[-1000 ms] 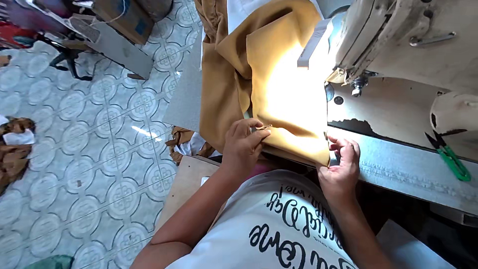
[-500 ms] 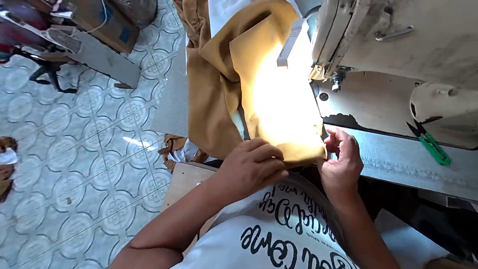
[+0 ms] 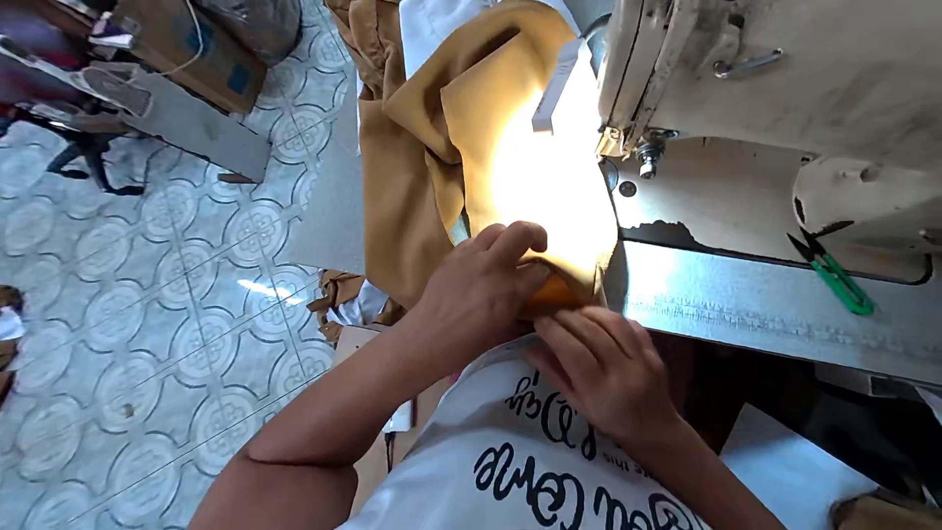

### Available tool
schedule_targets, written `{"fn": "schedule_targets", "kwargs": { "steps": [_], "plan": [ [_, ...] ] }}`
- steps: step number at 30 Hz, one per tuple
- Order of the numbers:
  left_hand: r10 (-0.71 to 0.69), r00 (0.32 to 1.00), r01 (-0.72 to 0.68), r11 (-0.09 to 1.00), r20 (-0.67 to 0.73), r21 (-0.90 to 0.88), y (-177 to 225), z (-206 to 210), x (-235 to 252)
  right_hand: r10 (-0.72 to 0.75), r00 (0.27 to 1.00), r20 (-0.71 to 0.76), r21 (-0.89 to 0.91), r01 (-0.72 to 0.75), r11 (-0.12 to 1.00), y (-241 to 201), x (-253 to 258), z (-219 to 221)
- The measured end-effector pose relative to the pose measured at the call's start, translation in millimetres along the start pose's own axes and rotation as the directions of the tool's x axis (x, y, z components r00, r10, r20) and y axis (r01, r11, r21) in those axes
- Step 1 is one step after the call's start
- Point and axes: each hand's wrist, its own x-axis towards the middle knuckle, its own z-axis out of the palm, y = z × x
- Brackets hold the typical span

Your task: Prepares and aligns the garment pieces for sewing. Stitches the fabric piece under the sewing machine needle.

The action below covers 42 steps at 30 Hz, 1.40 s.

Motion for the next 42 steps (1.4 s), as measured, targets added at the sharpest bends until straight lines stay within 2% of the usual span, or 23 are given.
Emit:
{"fn": "schedule_targets", "kwargs": {
  "steps": [2,3,6,8,10,13,16,18,21,25,29,31,35,37,40,42],
  "plan": [
    [-0.012,1.000,0.012,1.000,0.010,0.003,-7.3,-9.1,4.1,0.021,0.992,0.124,-0.168,0.000,0.986,4.3,1.0,12.8],
    [-0.021,1.000,0.021,1.000,0.011,0.020,-13.6,-15.7,6.7,0.031,0.988,0.151,-0.189,-0.002,0.982,8.6,0.9,15.3],
    [0.006,0.998,-0.014,0.993,0.067,0.117,-38.7,-36.6,13.7,-0.045,0.991,0.123,-0.097,0.057,0.994,20.3,-1.1,7.2],
    [0.110,0.985,-0.128,0.981,0.130,0.148,-57.8,-45.5,17.1,-0.089,0.994,0.066,-0.038,0.091,0.995,30.2,-1.2,-2.9],
    [0.250,0.959,-0.261,0.962,0.132,0.075,-79.5,-47.1,20.6,-0.040,0.999,0.009,0.031,0.040,0.999,42.9,-2.2,-11.3],
    [0.347,0.938,-0.333,0.910,0.012,-0.249,-97.4,-29.9,25.1,0.107,0.994,-0.030,0.260,-0.096,0.961,62.0,-2.9,-14.5],
    [0.263,0.960,-0.270,0.781,-0.095,-0.563,-93.2,-0.8,27.6,0.253,0.968,-0.011,0.496,-0.214,0.842,70.5,-5.0,-9.0],
    [0.175,0.979,-0.202,0.736,-0.106,-0.646,-89.2,14.1,27.7,0.322,0.947,0.015,0.580,-0.271,0.769,71.8,-7.4,-4.6],
    [0.079,0.993,-0.115,0.695,-0.084,-0.710,-85.5,27.3,24.5,0.366,0.931,0.015,0.583,-0.305,0.753,71.1,-9.9,-0.4],
    [0.027,0.995,-0.089,0.683,-0.097,-0.725,-80.2,34.6,22.4,0.408,0.913,0.023,0.549,-0.353,0.758,70.3,-12.9,3.6],
    [0.015,0.998,-0.060,0.661,-0.067,-0.748,-72.9,30.3,22.7,0.482,0.865,0.140,0.560,-0.470,0.682,62.7,-12.6,0.9],
    [0.022,1.000,-0.031,0.663,-0.022,-0.748,-64.7,21.5,24.5,0.486,0.857,0.172,0.528,-0.496,0.689,55.4,-8.1,-9.5],
    [0.082,0.994,-0.007,0.710,0.073,-0.704,-39.4,8.0,29.7,0.385,0.911,0.148,0.366,-0.412,0.835,32.0,16.1,-32.4],
    [0.116,0.988,-0.017,0.738,0.102,-0.675,-28.3,5.7,32.6,0.369,0.915,0.167,0.357,-0.404,0.842,22.2,28.2,-33.6],
    [0.141,0.987,-0.061,0.757,0.071,-0.651,-18.5,0.8,36.6,0.412,0.898,0.154,0.411,-0.437,0.800,17.5,34.7,-34.9],
    [0.168,0.985,-0.089,0.704,0.044,-0.705,-18.4,-0.7,38.9,0.395,0.908,0.136,0.428,-0.414,0.804,15.2,31.8,-41.5]
  ]
}}
